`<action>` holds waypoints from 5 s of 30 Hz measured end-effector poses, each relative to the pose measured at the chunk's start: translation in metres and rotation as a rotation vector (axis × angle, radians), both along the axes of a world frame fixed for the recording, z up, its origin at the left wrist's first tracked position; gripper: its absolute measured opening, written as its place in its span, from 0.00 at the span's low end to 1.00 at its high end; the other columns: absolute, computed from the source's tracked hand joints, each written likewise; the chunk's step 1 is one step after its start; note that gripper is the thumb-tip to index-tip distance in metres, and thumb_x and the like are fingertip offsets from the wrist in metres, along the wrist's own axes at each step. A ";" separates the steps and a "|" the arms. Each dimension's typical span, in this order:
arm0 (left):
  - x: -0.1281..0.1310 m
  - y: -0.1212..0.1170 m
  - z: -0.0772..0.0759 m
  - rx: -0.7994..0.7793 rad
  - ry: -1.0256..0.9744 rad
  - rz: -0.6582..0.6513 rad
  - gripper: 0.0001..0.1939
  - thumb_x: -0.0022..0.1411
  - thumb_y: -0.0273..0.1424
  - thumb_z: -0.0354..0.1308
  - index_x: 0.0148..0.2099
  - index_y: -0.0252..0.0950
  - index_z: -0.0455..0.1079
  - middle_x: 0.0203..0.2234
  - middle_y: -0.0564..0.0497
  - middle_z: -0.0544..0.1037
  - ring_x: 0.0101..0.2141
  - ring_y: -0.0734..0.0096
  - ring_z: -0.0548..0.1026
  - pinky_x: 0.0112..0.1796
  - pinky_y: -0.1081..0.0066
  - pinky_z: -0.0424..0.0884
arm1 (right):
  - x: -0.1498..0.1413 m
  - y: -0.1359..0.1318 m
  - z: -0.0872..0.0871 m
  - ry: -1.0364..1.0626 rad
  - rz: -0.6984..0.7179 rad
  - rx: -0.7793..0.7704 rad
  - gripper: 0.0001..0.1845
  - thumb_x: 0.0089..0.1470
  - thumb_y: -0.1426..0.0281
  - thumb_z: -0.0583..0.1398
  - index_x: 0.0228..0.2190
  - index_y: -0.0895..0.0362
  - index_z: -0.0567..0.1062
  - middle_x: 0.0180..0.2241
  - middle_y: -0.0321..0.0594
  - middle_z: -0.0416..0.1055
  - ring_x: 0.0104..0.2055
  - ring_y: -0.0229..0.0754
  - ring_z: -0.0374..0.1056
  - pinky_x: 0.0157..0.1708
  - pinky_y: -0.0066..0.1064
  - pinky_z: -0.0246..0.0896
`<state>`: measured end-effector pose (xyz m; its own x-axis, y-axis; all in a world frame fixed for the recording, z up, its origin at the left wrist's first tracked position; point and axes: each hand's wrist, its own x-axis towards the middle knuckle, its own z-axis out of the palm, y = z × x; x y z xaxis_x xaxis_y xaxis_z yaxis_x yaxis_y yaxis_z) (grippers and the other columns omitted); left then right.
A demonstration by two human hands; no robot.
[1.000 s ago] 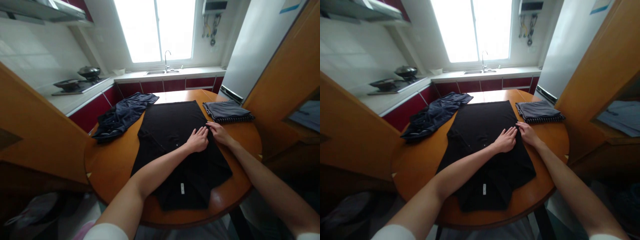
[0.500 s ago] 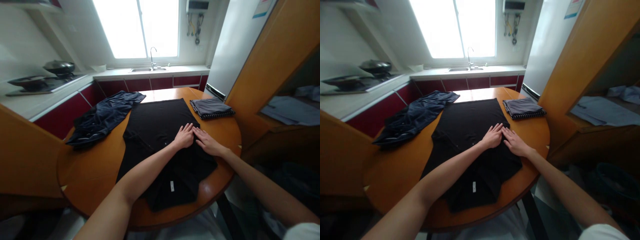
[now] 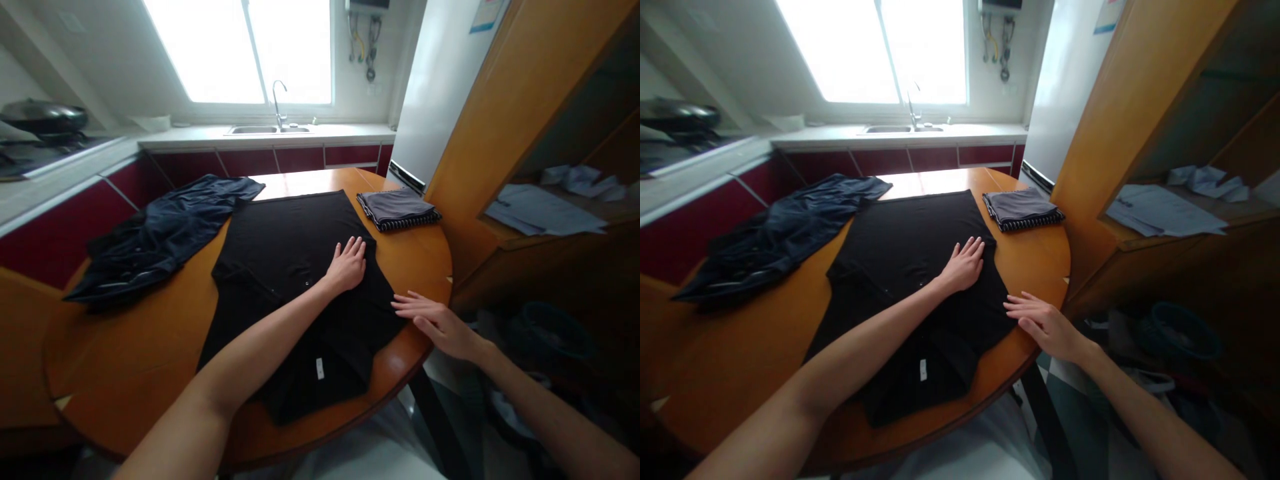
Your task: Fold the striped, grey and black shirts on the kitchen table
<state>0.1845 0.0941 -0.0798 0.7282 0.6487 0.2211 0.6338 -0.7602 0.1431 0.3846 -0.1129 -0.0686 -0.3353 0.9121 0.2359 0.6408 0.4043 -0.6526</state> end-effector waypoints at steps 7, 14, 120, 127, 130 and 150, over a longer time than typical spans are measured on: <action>0.001 -0.009 0.006 -0.072 0.086 -0.223 0.34 0.74 0.46 0.39 0.74 0.34 0.49 0.72 0.43 0.49 0.71 0.57 0.47 0.68 0.50 0.43 | 0.002 0.017 -0.008 0.365 -0.662 0.218 0.23 0.68 0.56 0.51 0.38 0.53 0.82 0.41 0.44 0.82 0.47 0.52 0.77 0.51 0.46 0.70; 0.007 -0.007 0.022 -0.235 0.146 -0.260 0.36 0.74 0.49 0.40 0.75 0.35 0.43 0.73 0.41 0.43 0.72 0.54 0.41 0.66 0.43 0.42 | -0.023 0.062 0.005 0.303 -0.565 0.302 0.17 0.63 0.67 0.53 0.45 0.55 0.80 0.47 0.45 0.79 0.52 0.50 0.74 0.55 0.44 0.67; -0.268 0.020 -0.005 -0.075 0.133 0.434 0.34 0.75 0.46 0.36 0.73 0.31 0.51 0.71 0.41 0.51 0.71 0.54 0.47 0.67 0.52 0.48 | -0.083 0.205 -0.020 -0.506 -0.129 0.099 0.36 0.67 0.48 0.44 0.68 0.53 0.59 0.72 0.49 0.46 0.74 0.52 0.38 0.69 0.55 0.37; -0.264 0.015 0.001 -0.008 0.057 0.420 0.31 0.75 0.42 0.39 0.72 0.29 0.55 0.70 0.38 0.56 0.70 0.51 0.52 0.66 0.49 0.51 | -0.082 0.205 -0.020 -0.539 -0.109 0.088 0.36 0.67 0.48 0.44 0.67 0.54 0.60 0.72 0.49 0.45 0.74 0.52 0.38 0.69 0.55 0.36; -0.258 0.010 0.008 0.056 -0.021 0.378 0.29 0.76 0.39 0.39 0.70 0.28 0.57 0.69 0.38 0.59 0.69 0.56 0.54 0.67 0.53 0.51 | -0.084 0.203 -0.016 -0.512 -0.102 0.151 0.34 0.68 0.50 0.46 0.67 0.53 0.61 0.72 0.49 0.47 0.74 0.52 0.38 0.69 0.57 0.34; -0.245 -0.006 0.007 -0.095 0.148 0.363 0.33 0.74 0.51 0.39 0.73 0.44 0.53 0.72 0.46 0.51 0.71 0.44 0.42 0.65 0.40 0.46 | -0.102 0.187 -0.013 -0.495 0.127 0.131 0.36 0.66 0.47 0.48 0.67 0.50 0.61 0.72 0.47 0.46 0.74 0.54 0.39 0.69 0.59 0.31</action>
<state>-0.0608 0.0882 -0.0728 0.4677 0.8820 0.0574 0.8776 -0.4712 0.0888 0.2822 0.0738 -0.0817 -0.5411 0.8307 0.1306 0.8005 0.5564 -0.2226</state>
